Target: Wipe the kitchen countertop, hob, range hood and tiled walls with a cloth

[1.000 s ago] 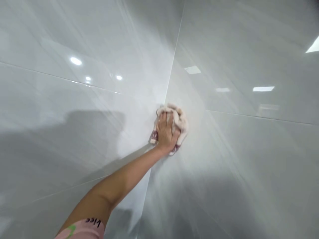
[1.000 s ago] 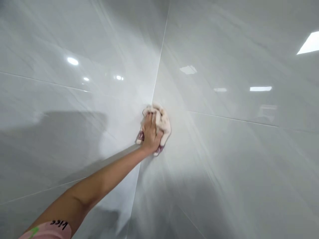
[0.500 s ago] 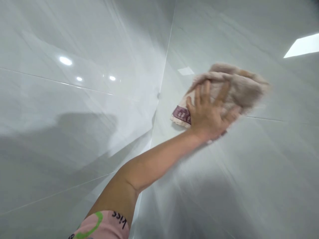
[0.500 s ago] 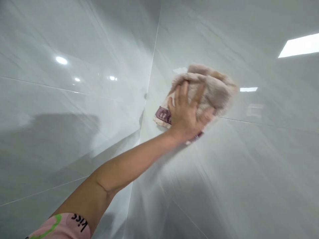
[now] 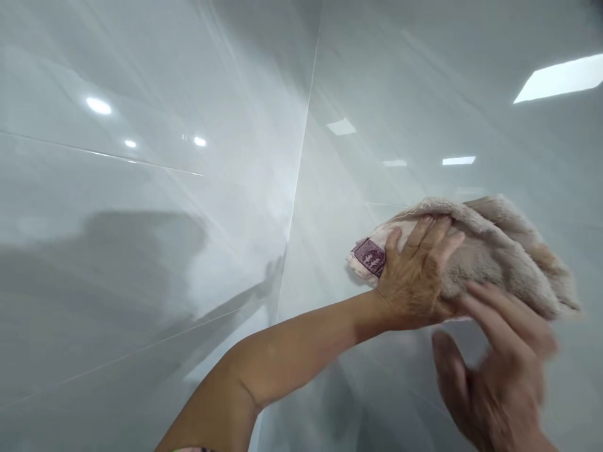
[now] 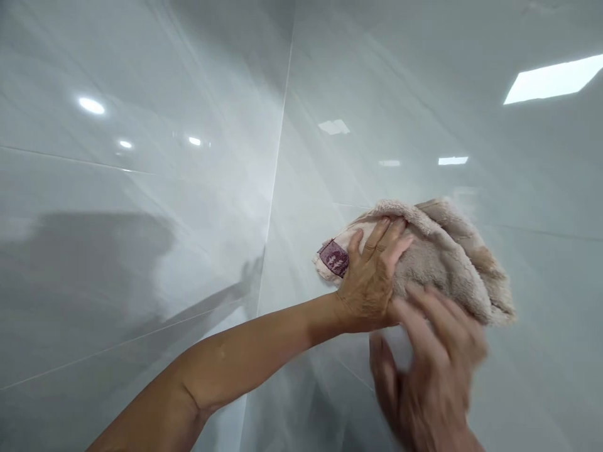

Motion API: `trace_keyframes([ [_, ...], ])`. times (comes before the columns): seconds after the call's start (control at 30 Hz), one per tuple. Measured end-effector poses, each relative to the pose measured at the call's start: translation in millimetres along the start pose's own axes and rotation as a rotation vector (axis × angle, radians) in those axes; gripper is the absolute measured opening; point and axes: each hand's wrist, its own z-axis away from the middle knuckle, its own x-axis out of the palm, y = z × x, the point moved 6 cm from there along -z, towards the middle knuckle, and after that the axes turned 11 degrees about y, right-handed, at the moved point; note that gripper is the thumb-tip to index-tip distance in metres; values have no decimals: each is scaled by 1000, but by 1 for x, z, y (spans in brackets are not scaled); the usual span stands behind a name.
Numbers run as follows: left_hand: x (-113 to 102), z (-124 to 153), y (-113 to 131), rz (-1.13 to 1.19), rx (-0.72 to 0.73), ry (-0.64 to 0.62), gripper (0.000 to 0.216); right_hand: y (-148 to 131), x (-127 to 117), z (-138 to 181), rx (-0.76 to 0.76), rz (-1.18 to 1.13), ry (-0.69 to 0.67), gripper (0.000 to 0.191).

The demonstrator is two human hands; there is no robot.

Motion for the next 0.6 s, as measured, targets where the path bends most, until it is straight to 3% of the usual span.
trace_keyframes([
  [0.13, -29, 9, -27, 139, 60, -77, 85, 1, 34, -28, -35, 103, 6, 51],
  [0.2, -46, 25, -57, 73, -4, -84, 78, -6, 42, -33, -42, 154, 14, 49],
  [0.33, -73, 77, -127, -103, -172, 22, 64, -30, 58, -38, -26, 171, -10, 54],
  [0.47, -80, 124, -174, -210, -220, 48, 55, -55, 96, -54, -127, 172, -66, 63],
  [0.6, -69, 135, -180, -207, -174, 113, 65, -74, 154, -82, -233, 27, -168, 56],
])
